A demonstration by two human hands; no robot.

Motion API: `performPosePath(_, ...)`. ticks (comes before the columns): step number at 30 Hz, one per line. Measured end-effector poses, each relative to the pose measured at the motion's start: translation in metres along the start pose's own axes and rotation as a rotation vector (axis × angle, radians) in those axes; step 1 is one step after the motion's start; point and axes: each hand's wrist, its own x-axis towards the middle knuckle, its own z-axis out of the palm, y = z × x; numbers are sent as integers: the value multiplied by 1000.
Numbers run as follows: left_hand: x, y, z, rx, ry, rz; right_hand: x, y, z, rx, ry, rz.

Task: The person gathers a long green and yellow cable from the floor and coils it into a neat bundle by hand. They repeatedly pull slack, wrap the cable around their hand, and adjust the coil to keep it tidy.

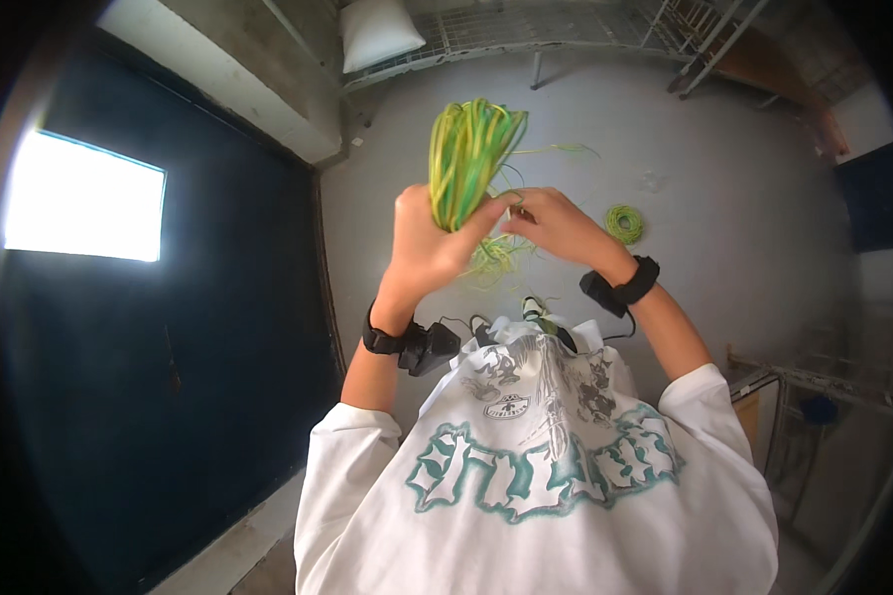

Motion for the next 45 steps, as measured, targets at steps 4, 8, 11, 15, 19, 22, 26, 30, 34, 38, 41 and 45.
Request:
performPosePath(4,-17,2,-16,-405,152,-171,1,18,-11,-239,157,235)
performPosePath(8,-31,0,-21,-510,141,-120,-1,43,-34,-496,605,107)
performPosePath(11,-38,4,-19,-633,156,-146,-7,56,-42,-575,647,101)
performPosePath(15,-35,15,-26,-570,149,-165,-22,60,-35,-789,150,27)
performPosePath(19,-26,18,-34,-479,127,-303,-37,59,-34,-513,-455,446)
performPosePath(22,-26,9,-37,-572,105,-403,-48,54,-37,-150,-597,542)
performPosePath(26,-26,-7,-45,-780,175,-503,-59,37,-47,118,-862,631)
performPosePath(30,-27,-28,-68,-828,163,-419,-66,25,-66,295,-780,525)
performPosePath(34,-36,-64,-139,-512,524,-228,-92,63,-126,239,-231,590)
performPosePath(38,-63,-100,-274,182,1287,-60,-191,153,-216,10,679,689)
performPosePath(41,-114,-101,-361,180,1494,54,-273,221,-269,-23,1599,696)
performPosePath(45,-156,-87,-404,343,1671,-24,-309,255,-277,-401,1215,1338)
